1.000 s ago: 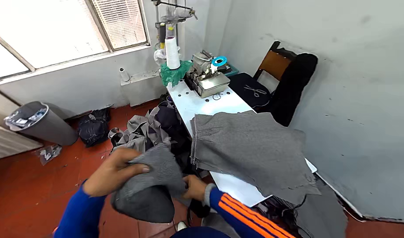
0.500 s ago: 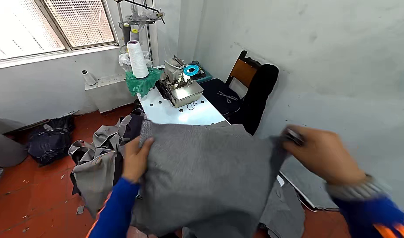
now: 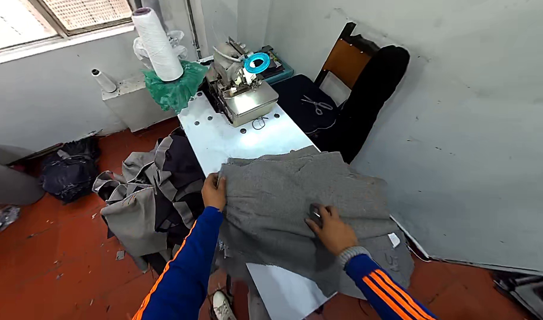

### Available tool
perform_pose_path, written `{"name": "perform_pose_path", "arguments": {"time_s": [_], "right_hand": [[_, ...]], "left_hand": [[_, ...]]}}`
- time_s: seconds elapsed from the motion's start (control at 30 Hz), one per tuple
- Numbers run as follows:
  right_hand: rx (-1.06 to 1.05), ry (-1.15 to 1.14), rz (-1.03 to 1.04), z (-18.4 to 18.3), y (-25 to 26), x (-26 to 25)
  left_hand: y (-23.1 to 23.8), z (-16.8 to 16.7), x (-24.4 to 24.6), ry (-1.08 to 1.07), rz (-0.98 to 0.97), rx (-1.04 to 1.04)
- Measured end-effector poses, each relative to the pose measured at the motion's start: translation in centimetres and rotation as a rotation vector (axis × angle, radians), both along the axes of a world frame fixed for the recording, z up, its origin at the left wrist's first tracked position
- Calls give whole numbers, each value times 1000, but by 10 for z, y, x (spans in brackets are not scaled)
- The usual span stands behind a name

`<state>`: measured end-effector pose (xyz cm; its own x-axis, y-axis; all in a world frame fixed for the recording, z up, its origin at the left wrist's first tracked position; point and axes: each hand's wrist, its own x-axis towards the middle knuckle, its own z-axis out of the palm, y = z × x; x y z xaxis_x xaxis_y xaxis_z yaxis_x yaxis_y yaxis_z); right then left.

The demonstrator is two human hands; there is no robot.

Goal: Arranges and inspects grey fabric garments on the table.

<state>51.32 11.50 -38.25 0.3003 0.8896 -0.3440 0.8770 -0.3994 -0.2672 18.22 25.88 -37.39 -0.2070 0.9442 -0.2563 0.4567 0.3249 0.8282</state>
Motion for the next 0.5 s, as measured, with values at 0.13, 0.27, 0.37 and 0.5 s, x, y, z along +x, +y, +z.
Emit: {"name": "perform_pose_path", "arguments": {"time_s": [0.13,0.27,0.37,0.5], "right_hand": [[-98,-50,-53,3,10,-10],[-65,170,260,59,-3,-57],[-125,367,506,79,-11,-102],[-210,212,593,66,-3,-173]], "left_hand": [[-45,-81,-72,27,-71,-255],[-110,-138,-69,266,-595,-455],[-119,-141,-69,386,-641,-437],[-118,-95,-112,413,-697,-559]]}}
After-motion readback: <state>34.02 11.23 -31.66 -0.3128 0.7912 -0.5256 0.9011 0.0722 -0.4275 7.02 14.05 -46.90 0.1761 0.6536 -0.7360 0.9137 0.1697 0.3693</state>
